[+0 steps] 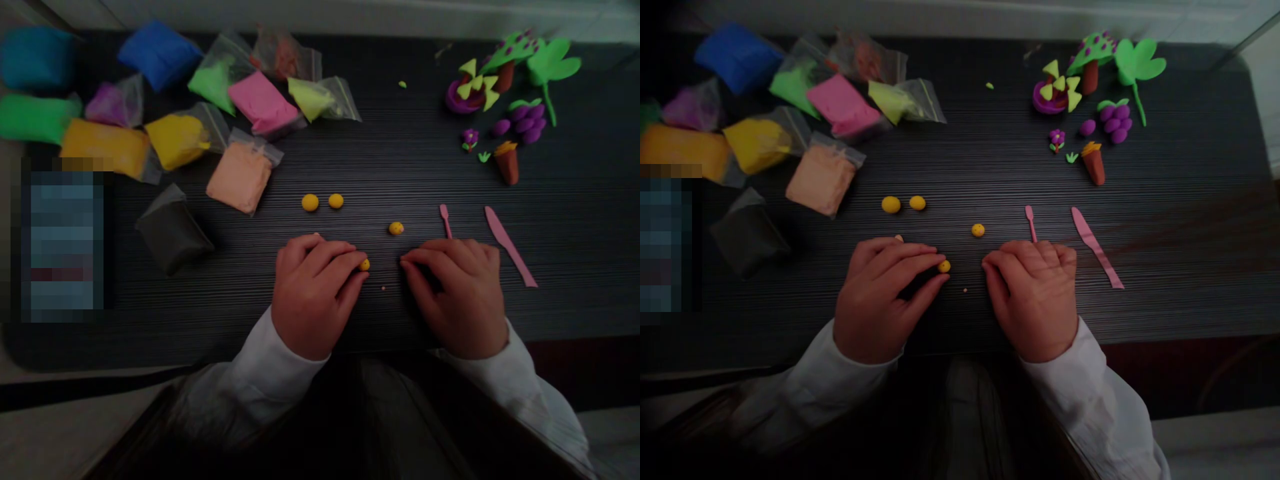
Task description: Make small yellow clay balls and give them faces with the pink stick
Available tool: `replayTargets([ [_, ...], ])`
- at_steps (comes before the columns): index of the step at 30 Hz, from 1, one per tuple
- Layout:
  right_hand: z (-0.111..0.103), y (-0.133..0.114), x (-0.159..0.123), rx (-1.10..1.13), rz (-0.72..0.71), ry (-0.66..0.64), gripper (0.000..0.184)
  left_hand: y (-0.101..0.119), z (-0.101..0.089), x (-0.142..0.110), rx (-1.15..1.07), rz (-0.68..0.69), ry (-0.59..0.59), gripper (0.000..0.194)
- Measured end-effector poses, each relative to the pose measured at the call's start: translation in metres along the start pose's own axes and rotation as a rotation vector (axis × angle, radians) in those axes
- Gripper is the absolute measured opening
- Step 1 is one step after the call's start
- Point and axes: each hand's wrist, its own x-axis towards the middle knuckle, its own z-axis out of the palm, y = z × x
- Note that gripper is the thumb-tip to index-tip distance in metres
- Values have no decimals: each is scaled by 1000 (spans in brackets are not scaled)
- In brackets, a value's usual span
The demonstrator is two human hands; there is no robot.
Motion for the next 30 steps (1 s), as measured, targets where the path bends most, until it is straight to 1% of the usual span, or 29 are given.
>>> replayTargets([
  [5,-1,2,-3,73,8,95,9,0,0,0,-21,-14,-20,17],
  [8,-2,2,-3,114,17,124,11,1,1,0,-32,-14,-26,18],
  [13,-6,2,-4,192,24,170,12,-1,2,-1,-45,2,-3,19],
  [20,-14,-1,-8,257,42,191,13,-2,2,-1,-54,16,12,20],
  [23,-23,-8,-12,346,55,194,15,0,-3,-2,-100,56,72,21],
  [26,-33,-17,-15,524,101,156,16,7,-13,-4,-203,132,144,22],
  [28,-38,-24,-16,681,146,80,14,13,-21,-4,-316,201,173,24],
  [30,-41,-29,-17,835,194,0,12,19,-29,-4,-390,239,183,25],
])
